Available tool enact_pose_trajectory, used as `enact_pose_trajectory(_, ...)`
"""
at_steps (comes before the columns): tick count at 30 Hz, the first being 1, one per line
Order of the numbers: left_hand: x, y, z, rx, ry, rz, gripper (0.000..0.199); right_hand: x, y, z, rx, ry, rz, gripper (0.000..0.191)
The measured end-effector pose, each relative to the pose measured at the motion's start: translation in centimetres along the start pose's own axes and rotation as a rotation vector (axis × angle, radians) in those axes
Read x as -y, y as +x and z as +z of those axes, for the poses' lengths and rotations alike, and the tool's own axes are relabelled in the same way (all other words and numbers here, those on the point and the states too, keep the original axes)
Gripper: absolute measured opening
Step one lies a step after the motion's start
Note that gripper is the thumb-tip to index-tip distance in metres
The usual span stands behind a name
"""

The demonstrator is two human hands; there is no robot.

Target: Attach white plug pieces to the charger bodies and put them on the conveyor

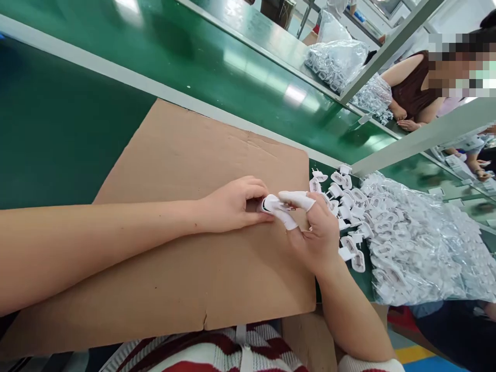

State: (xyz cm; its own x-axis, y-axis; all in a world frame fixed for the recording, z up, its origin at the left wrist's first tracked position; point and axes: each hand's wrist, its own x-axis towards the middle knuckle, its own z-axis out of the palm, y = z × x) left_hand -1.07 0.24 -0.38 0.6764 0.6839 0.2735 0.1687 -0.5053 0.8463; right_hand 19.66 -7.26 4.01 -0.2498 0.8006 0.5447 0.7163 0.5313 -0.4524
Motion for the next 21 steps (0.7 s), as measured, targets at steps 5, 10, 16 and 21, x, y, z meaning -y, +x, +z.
enact_pose_trajectory(5,0.14,0.04,-0.02,-0.009,-0.017,0.011,0.023,-0.02,0.25,0.81,0.051,-0.093,-0.088,0.028)
enact_pose_trajectory(10,0.28,0.06,0.03,-0.007,0.008,0.01,0.022,-0.18,0.25,0.72,-0.063,-0.071,-0.102,0.032)
enact_pose_trajectory(16,0.4,0.01,0.11,-0.01,0.003,-0.001,0.023,-0.32,0.2,0.91,-0.014,-0.054,-0.092,0.032)
enact_pose_trajectory(21,0.38,-0.01,0.1,-0.008,0.001,0.001,0.022,-0.26,0.14,1.0,-0.039,-0.081,-0.114,0.032)
